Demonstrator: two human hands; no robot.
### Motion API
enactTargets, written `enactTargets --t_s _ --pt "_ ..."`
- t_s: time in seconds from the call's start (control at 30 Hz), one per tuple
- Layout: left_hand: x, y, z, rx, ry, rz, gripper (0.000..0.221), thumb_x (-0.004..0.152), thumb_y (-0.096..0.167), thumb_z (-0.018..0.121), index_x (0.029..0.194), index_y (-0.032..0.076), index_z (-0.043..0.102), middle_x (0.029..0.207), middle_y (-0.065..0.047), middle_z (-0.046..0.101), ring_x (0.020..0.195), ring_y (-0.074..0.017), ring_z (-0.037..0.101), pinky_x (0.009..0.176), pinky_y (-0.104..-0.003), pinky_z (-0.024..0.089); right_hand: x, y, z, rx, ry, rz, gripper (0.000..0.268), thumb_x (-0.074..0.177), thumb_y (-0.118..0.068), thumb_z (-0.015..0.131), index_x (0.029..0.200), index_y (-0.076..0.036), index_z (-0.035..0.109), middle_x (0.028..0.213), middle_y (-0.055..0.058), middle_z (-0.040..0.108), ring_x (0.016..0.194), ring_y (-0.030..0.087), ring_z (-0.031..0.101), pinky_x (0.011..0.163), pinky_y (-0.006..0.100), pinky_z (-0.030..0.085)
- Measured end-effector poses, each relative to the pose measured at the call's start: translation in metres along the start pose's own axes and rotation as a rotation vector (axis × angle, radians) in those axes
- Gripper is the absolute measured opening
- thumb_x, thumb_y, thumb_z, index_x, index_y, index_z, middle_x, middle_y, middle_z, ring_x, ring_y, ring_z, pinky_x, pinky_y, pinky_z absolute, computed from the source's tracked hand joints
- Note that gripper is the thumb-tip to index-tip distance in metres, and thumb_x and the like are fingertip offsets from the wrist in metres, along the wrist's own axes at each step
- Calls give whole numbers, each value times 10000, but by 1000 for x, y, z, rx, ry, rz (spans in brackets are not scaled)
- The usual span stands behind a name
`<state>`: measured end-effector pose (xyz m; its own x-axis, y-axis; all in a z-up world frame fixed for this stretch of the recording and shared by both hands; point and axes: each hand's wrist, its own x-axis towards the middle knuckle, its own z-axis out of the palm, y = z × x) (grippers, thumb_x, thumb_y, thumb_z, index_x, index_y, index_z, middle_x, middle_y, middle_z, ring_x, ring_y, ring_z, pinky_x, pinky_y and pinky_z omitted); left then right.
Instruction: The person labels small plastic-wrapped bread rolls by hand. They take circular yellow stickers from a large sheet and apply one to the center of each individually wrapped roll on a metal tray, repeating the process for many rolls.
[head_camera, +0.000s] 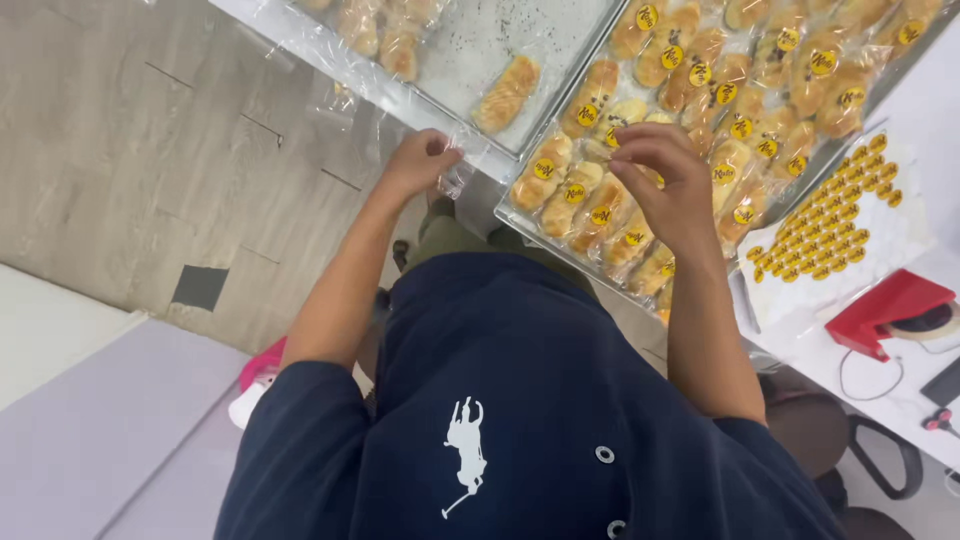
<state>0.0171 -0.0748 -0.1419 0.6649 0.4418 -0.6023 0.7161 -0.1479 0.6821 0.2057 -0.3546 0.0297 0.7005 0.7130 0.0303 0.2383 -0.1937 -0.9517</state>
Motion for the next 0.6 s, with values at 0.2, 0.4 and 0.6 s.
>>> enactTargets --t_s 0.2,0.4,0.6 --pt "-39 57 -32 -684 -239 103 115 947 173 740 963 170 625 1098 7 654 1173 -203 650 768 -219 494 1 16 -11 88 -96 78 159 1011 -35 802 1150 -50 726 1045 88 678 1006 194 692 916 314 604" --pt "-37 103 -97 -457 -628 261 116 933 166 716 963 180 604 1105 -8 714 971 -106 687 723 -218 442 24 -18 -2 120 -149 116 135 1003 -32 792 1064 -85 684 1013 46 700 957 141 700 912 268 628" --pt "-39 176 -161 -496 -1026 282 96 936 20 604 978 75 537 1368 -257 616 1245 -441 697 991 -548 649 37 -55 7 26 -224 -36 222 1017 -63 806 1148 -80 628 1088 53 657 1009 157 667 901 277 571"
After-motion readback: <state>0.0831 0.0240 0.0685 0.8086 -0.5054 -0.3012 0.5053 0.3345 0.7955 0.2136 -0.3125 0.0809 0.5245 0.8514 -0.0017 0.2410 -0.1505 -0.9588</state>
